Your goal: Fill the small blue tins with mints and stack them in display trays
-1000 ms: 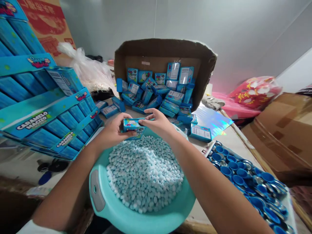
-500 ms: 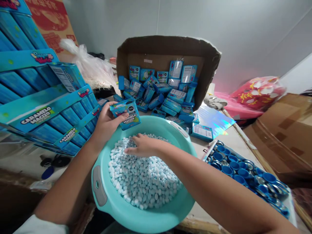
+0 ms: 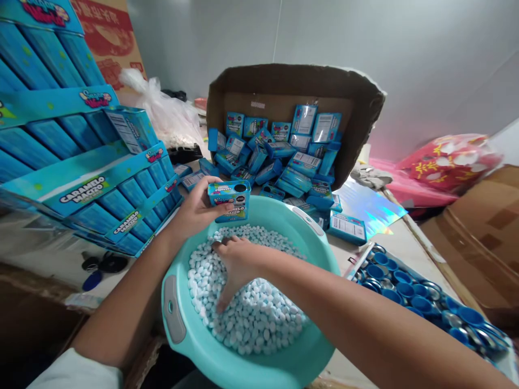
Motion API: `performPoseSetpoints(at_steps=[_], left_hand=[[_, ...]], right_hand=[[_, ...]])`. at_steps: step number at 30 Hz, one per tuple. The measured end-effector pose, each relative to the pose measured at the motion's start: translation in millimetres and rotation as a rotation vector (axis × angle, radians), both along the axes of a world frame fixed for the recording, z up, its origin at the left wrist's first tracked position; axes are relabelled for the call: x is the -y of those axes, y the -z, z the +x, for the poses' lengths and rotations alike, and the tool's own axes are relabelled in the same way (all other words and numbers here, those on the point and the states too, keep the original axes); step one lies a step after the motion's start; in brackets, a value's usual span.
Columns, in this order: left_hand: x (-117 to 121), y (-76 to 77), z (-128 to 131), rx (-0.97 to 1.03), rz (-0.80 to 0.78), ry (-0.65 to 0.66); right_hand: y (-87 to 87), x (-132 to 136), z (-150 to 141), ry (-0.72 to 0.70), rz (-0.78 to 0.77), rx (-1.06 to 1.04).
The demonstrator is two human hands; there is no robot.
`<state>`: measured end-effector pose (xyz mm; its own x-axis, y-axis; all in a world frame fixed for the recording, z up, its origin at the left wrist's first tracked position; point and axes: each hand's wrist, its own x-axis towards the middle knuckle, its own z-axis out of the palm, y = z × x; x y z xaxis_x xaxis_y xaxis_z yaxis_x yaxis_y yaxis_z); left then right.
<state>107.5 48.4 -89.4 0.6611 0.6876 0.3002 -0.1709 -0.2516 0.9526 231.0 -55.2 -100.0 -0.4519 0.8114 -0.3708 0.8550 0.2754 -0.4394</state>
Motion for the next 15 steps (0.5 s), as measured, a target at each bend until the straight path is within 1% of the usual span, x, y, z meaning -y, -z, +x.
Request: performPoseSetpoints(at_steps=[4, 7, 9, 11, 13, 15], left_hand=[[0, -0.8, -1, -0.09, 0.033, 0.04], [0, -2.3, -3, -0.175, 0.085, 0.051], [0, -3.6, -4, -0.217, 0.116, 0.044], [1, -4.3, -4, -0.255, 0.151, 0.019], [1, -4.1, -4, -0.277, 0.167, -0.005], [1, -3.2, -4, -0.277, 0.153, -0.004]], right_hand=[[-1.3, 1, -4, -0.029, 0.039, -0.057], [0.1, 2, -4, -0.025, -0.007, -0.134], [-2.0, 2, -4, -0.032, -0.051, -0.152], [-7.9, 4, -4, -0.054, -0.041, -0.132], [-16.9, 5, -3, -0.076, 0.015, -0.1], [-27.2, 7, 1, -0.065, 0.055, -0.133]])
